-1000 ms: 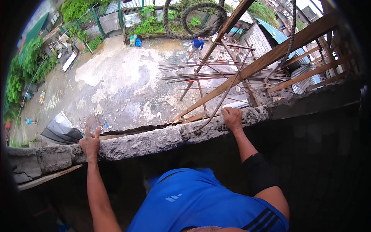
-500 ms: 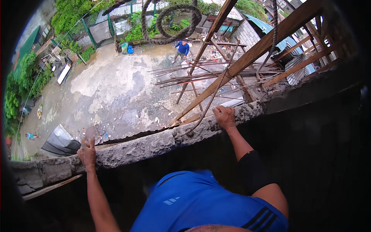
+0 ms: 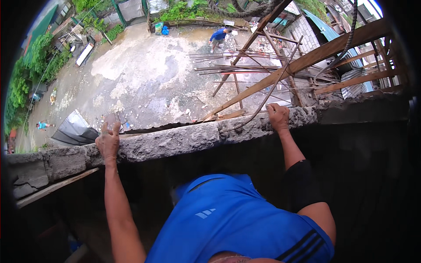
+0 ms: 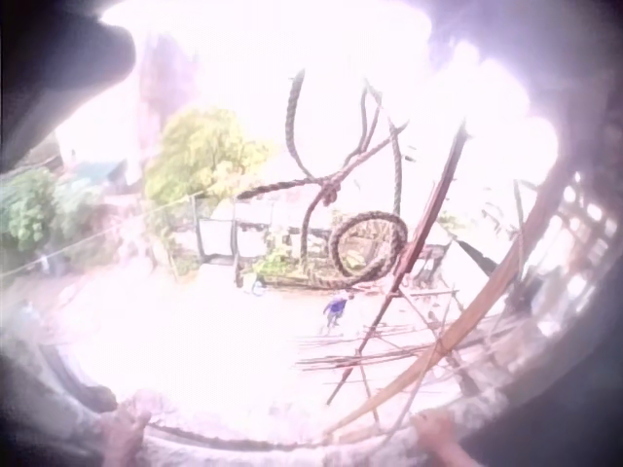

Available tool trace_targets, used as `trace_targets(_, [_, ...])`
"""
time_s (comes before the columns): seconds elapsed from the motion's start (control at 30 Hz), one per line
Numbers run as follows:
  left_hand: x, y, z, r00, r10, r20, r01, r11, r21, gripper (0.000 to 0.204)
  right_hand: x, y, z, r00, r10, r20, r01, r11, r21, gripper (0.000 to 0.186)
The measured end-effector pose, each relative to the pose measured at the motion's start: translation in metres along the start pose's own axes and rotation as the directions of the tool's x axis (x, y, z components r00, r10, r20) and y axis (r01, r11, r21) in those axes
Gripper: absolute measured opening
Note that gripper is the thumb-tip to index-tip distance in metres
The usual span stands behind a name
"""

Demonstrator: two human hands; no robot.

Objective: The person catches a piece of concrete debris, uses it along with mortar to fill a hole in a block wall around a red conduit, and then hammers a nail into a nearby concrete pillar.

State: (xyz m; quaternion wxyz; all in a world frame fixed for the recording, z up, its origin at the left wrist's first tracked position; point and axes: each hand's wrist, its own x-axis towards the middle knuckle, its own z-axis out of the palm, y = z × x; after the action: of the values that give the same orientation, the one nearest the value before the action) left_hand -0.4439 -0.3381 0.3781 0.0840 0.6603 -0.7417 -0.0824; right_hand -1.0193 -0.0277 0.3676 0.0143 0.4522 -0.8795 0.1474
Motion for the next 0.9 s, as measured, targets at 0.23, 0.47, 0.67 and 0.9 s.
trace_targets(0.23, [0.000,0.004,-0.002,1.000,-0.006,0.025,0.005,1.000,0.025,0.077,-0.003,0.002,0.005,1.000,0.015,-0.002,-0.015,1.000,0.015,0.025])
trace_targets(0.47, [-0.001,0.006,-0.005,0.996,-0.047,0.076,0.043,0.997,0.056,0.074,-0.004,-0.002,0.000,1.000,-0.014,-0.018,0.015,0.999,0.035,0.023])
trace_targets(0.67, [-0.003,0.008,-0.004,0.999,-0.022,0.035,0.020,0.998,0.062,0.072,-0.004,0.000,0.000,0.999,-0.014,-0.035,0.015,0.999,0.036,0.021])
trace_targets(0.9, [-0.002,0.008,-0.004,0.999,-0.038,0.033,0.037,0.998,0.052,0.071,-0.002,0.001,0.002,1.000,0.000,-0.005,0.000,0.999,0.042,0.023])
